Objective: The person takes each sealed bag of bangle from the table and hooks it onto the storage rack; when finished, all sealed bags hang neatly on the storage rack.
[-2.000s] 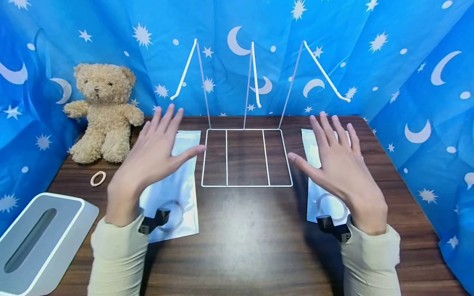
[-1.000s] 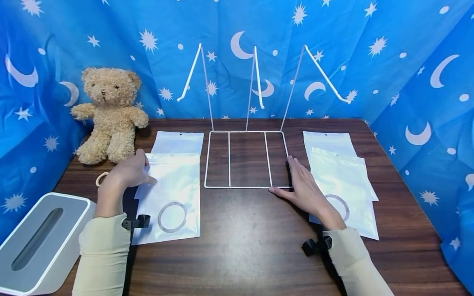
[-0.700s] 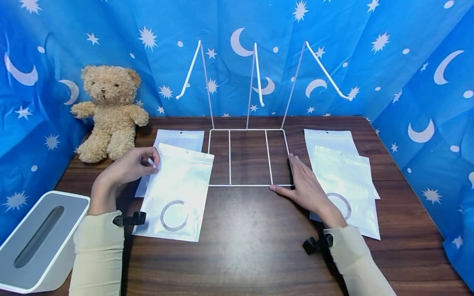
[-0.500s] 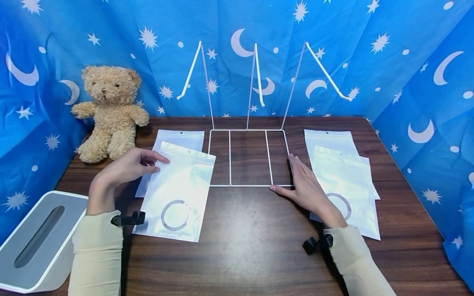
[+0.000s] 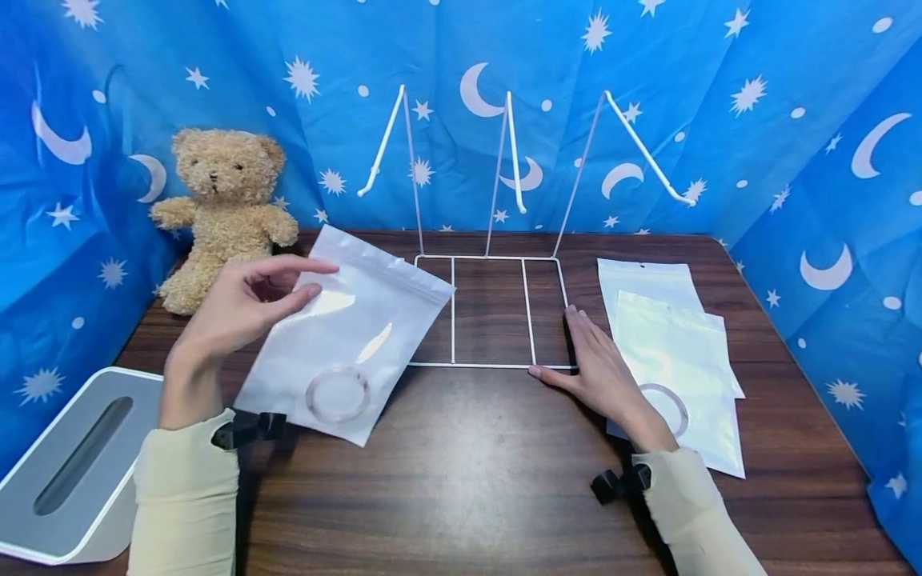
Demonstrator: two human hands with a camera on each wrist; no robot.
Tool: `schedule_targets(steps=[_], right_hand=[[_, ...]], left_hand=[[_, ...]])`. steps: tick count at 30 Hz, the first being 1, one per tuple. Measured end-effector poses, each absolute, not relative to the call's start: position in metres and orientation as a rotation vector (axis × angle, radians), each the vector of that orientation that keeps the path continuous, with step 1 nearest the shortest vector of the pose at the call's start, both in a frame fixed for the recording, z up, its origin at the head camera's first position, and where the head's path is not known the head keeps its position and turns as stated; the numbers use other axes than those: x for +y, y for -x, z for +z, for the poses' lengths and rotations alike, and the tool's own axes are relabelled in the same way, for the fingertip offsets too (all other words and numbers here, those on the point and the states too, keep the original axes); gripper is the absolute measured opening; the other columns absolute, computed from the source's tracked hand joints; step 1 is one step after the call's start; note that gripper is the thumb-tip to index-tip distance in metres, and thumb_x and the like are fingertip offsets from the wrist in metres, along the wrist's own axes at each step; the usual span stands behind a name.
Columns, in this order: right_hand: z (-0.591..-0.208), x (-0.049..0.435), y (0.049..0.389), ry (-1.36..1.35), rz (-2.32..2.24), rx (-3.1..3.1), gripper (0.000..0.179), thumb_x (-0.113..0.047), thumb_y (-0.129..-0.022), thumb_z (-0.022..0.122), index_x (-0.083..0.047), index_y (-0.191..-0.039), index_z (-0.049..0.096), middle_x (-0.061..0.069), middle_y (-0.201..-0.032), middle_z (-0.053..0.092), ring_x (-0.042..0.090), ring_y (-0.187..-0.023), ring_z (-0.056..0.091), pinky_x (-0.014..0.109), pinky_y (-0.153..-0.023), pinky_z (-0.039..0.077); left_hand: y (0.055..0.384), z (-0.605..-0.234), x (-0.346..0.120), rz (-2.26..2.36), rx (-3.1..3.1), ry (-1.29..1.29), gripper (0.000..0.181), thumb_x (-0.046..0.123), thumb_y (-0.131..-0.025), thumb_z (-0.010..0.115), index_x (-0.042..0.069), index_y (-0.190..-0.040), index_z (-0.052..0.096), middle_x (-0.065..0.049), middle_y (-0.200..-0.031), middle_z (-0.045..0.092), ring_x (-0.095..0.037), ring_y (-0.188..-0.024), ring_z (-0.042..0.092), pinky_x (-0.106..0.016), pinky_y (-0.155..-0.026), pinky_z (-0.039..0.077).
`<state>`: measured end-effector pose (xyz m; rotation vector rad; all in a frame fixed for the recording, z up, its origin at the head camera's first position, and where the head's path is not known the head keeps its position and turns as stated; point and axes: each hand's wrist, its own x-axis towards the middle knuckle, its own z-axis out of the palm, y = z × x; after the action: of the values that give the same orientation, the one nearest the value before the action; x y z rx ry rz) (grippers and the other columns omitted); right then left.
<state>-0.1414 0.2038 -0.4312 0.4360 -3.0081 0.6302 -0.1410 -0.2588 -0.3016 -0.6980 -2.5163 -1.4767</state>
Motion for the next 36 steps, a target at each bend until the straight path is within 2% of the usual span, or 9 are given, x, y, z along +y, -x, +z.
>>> schedule_targets(steps=[4,5,8,11,17,22,26,33,36], right_hand=[[-0.431,0.204,0.142,-0.432,0.654,-2.993,0.117,-0.072,-0.079,0.063,0.0,-0.156,0.014,0.02,-0.16,0.017,0.035,-0.146,0.015,0.054,-0.114,0.019],[-0.431,0.204,0.142,-0.431,0.659,-2.989,0.117,-0.071,-0.079,0.064,0.001,-0.156,0.014,0.021,-0.16,0.017,0.035,-0.146,0.014,0.054,-0.114,0.019],[-0.431,0.204,0.142,-0.423,0.651,-2.98,0.117,-0.07,-0.078,0.066,0.002,-0.155,0.016,0.022,-0.159,0.017,0.035,-0.146,0.014,0.054,-0.114,0.019],[-0.431,0.205,0.142,-0.414,0.633,-2.98,0.116,-0.069,-0.078,0.067,0.004,-0.154,0.018,0.023,-0.159,0.017,0.036,-0.146,0.013,0.053,-0.114,0.019],[-0.431,0.206,0.142,-0.421,0.632,-2.992,0.116,-0.068,-0.079,0.067,0.005,-0.154,0.017,0.024,-0.159,0.016,0.036,-0.147,0.012,0.054,-0.114,0.018],[-0.431,0.205,0.142,-0.418,0.637,-3.003,0.116,-0.069,-0.079,0.066,0.004,-0.154,0.016,0.023,-0.159,0.015,0.036,-0.147,0.012,0.054,-0.114,0.017],[-0.431,0.205,0.143,-0.413,0.635,-3.009,0.116,-0.07,-0.079,0.066,0.004,-0.154,0.016,0.023,-0.159,0.015,0.035,-0.147,0.011,0.054,-0.114,0.017],[-0.431,0.204,0.143,-0.41,0.633,-3.012,0.117,-0.07,-0.079,0.066,0.004,-0.154,0.016,0.023,-0.16,0.015,0.036,-0.147,0.011,0.054,-0.115,0.017],[-0.432,0.204,0.143,-0.414,0.63,-3.01,0.117,-0.07,-0.079,0.066,0.004,-0.154,0.016,0.023,-0.159,0.015,0.035,-0.147,0.011,0.053,-0.115,0.017]], left_hand=[[0.125,-0.284,-0.249,-1.687,-2.195,0.757,0.031,-0.012,-0.086,0.065,-0.006,-0.116,0.069,-0.014,-0.1,0.071,-0.015,-0.052,0.04,-0.028,-0.041,0.023],[0.122,-0.28,-0.247,-1.738,-2.104,0.78,0.03,-0.014,-0.085,0.064,-0.01,-0.114,0.068,-0.014,-0.096,0.071,-0.013,-0.05,0.039,-0.026,-0.04,0.023],[0.116,-0.27,-0.238,-1.853,-1.836,0.848,0.028,-0.018,-0.081,0.062,-0.019,-0.109,0.065,-0.018,-0.08,0.069,-0.013,-0.047,0.051,-0.017,-0.042,0.035],[0.113,-0.263,-0.23,-1.911,-1.641,0.855,0.029,-0.018,-0.081,0.063,-0.023,-0.109,0.062,-0.018,-0.068,0.063,-0.015,-0.051,0.06,-0.017,-0.049,0.046],[0.111,-0.258,-0.216,-1.914,-1.564,0.833,0.032,-0.016,-0.081,0.064,-0.02,-0.113,0.062,-0.021,-0.076,0.067,-0.021,-0.059,0.065,-0.022,-0.055,0.053],[0.113,-0.259,-0.213,-1.893,-1.577,0.802,0.033,-0.016,-0.081,0.064,-0.019,-0.113,0.063,-0.019,-0.075,0.066,-0.018,-0.052,0.058,-0.019,-0.051,0.05],[0.115,-0.261,-0.215,-1.888,-1.57,0.778,0.033,-0.016,-0.081,0.064,-0.02,-0.113,0.062,-0.017,-0.067,0.06,-0.016,-0.046,0.049,-0.018,-0.046,0.045],[0.119,-0.263,-0.218,-1.875,-1.583,0.77,0.033,-0.014,-0.082,0.064,-0.018,-0.115,0.063,-0.019,-0.073,0.064,-0.02,-0.056,0.062,-0.021,-0.056,0.053],[0.119,-0.264,-0.218,-1.874,-1.589,0.769,0.033,-0.014,-0.082,0.064,-0.018,-0.115,0.063,-0.019,-0.072,0.063,-0.019,-0.053,0.058,-0.02,-0.053,0.051]])
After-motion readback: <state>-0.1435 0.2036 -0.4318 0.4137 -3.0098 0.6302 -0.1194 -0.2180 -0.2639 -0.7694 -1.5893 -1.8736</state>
